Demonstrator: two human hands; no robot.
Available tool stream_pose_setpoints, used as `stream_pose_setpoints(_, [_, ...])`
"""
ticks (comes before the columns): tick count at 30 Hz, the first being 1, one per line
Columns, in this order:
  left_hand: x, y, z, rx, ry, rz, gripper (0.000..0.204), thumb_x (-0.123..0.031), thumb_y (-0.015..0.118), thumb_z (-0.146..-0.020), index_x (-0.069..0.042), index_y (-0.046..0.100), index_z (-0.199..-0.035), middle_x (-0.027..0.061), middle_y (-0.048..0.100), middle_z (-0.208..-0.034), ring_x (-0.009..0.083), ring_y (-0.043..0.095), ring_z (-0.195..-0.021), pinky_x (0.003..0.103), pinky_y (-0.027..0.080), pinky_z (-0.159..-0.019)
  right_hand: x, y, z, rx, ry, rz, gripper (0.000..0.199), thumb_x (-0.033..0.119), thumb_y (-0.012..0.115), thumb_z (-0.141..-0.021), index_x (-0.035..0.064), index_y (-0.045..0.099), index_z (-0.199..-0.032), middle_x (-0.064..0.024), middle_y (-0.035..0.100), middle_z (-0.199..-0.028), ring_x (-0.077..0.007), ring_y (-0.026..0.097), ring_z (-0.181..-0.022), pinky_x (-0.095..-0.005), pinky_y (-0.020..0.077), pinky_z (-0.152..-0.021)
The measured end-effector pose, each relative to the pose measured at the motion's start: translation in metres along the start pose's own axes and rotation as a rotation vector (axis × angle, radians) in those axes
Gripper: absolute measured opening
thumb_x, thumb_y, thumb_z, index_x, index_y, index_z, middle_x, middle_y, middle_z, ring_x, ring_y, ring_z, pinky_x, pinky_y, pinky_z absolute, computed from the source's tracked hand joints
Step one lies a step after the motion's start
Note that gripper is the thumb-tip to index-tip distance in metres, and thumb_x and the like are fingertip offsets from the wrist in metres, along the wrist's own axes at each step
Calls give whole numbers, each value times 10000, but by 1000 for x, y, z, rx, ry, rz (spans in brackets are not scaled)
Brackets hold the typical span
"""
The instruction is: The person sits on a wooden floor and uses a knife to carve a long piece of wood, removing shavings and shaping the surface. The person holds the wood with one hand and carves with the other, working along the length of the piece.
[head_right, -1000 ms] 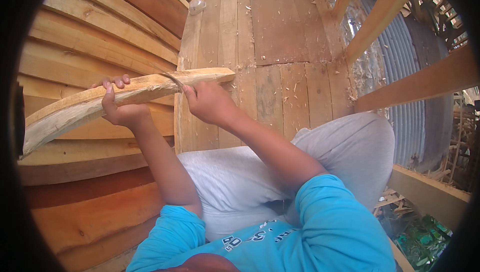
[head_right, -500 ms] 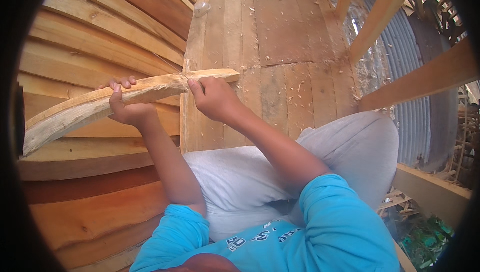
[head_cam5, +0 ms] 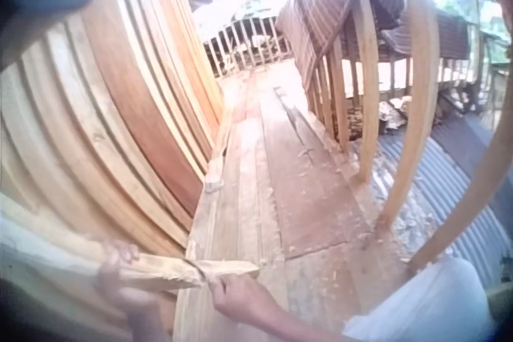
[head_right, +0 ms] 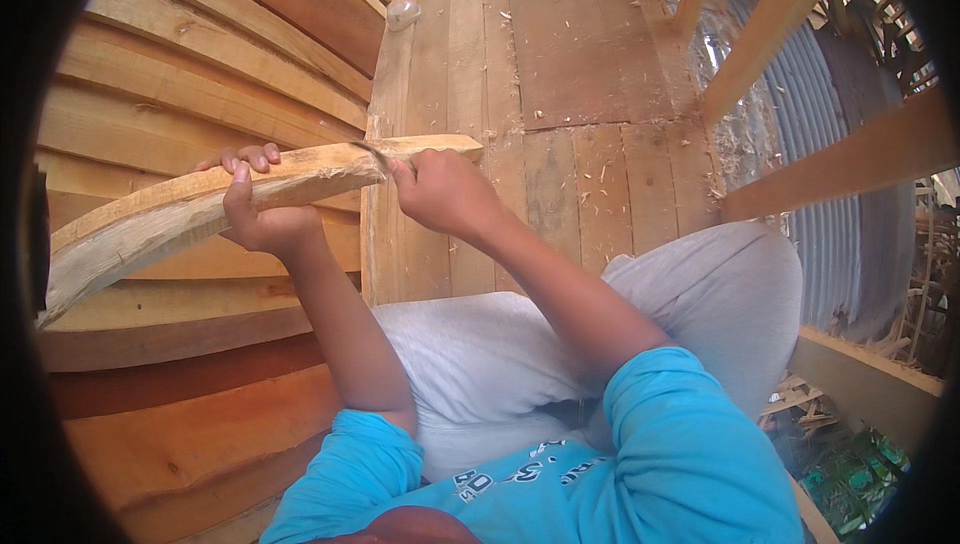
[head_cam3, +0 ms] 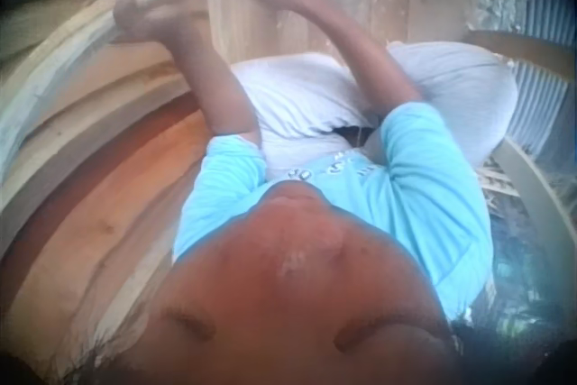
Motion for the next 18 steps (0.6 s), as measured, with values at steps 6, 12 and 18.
stream_pose_setpoints(6, [1,-7,-5,5,-61,54,436,7,534,-720,-52,431,-1139,74,460,-848,163,486,-702,326,469,-671,-26,4,-4,-74,30,103,490,351,460,-994,-34,633,-744,-232,608,-642,-404,605,-635,-496,468,-648])
stream_pose_setpoints(12, [4,-1,-2,10,-24,25,463,-12,540,-711,-47,425,-1158,73,458,-847,165,486,-700,335,469,-665,-28,1,-8,-7,119,120,485,360,459,-983,-30,661,-780,-250,647,-741,-411,642,-744,-497,495,-726])
stream_pose_setpoints(18, [3,-11,-8,27,-51,55,471,-10,547,-708,-49,421,-1161,80,456,-854,174,487,-696,339,468,-669,-40,7,-11,-137,25,194,470,353,476,-984,-21,651,-759,-238,627,-694,-396,625,-695,-485,477,-676])
Point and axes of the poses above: each hand's wrist, its own z-axis away from the middle knuckle, its own y-axis out of the palm, x = y × z, the point moved 3 cm from there along -z, towards the middle knuckle
